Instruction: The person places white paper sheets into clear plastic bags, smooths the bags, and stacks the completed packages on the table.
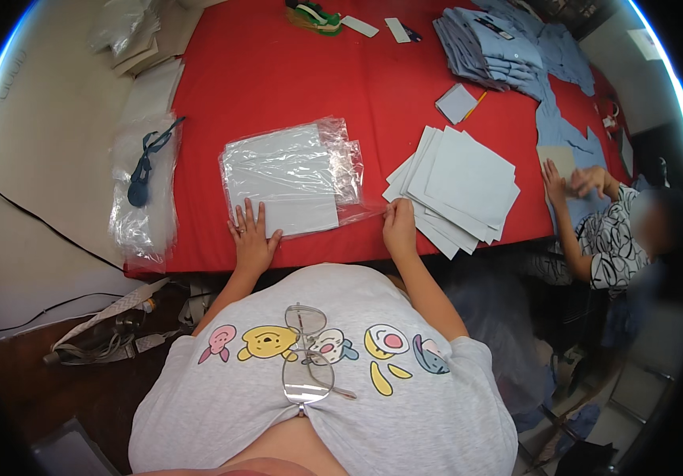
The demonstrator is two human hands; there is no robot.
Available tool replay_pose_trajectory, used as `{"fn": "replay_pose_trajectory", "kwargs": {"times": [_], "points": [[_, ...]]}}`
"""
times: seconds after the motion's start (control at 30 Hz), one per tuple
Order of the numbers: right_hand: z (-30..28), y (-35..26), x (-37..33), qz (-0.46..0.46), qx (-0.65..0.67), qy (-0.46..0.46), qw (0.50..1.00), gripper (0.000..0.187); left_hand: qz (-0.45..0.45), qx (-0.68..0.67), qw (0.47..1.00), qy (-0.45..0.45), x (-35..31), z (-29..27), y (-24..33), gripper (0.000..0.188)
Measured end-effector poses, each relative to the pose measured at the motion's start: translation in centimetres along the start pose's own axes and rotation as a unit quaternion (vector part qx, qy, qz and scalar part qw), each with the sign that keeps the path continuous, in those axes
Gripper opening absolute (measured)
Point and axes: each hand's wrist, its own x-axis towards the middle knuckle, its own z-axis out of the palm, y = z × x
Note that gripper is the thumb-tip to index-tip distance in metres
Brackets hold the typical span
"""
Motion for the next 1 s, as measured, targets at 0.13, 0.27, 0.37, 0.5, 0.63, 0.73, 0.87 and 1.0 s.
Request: {"fn": "replay_pose_trajectory", "kwargs": {"times": [0.13,0.27,0.37,0.5,0.63,0.73,0.87,1.0], "points": [[-2.0,-2.4,2.3,0.031,0.061,-0.001,0.998,0.015,-0.026,0.002,1.0,0.005,-0.9,0.8,0.7,0.089],[-1.2,-8.8,5.1,-0.283,-0.154,-0.03,0.946,0.029,-0.055,0.0,0.998,-0.014,-1.4,0.4,1.6,0.09],[3.0,-7.2,5.7,-0.294,-0.293,-0.116,0.902,0.028,-0.07,-0.005,0.997,-0.022,-1.8,0.6,2.1,0.091],[6.1,-2.5,7.5,-0.235,-0.266,-0.149,0.923,0.017,-0.088,-0.017,0.996,-0.023,-2.3,0.6,2.7,0.092],[4.5,-2.1,9.2,-0.129,-0.178,-0.057,0.974,0.019,-0.098,-0.029,0.995,-0.004,-2.8,1.0,2.5,0.092],[2.3,-0.4,10.1,0.068,-0.068,-0.045,0.994,0.024,-0.088,0.002,0.996,-0.007,-2.4,1.4,3.0,0.091],[1.5,-0.5,9.8,0.14,0.111,-0.038,0.983,0.028,-0.088,-0.007,0.996,0.001,-2.6,1.9,2.8,0.089],[1.4,-6.5,9.7,-0.202,-0.154,0.016,0.967,0.03,-0.096,-0.015,0.995,-0.012,-2.6,1.4,2.9,0.089]]}}
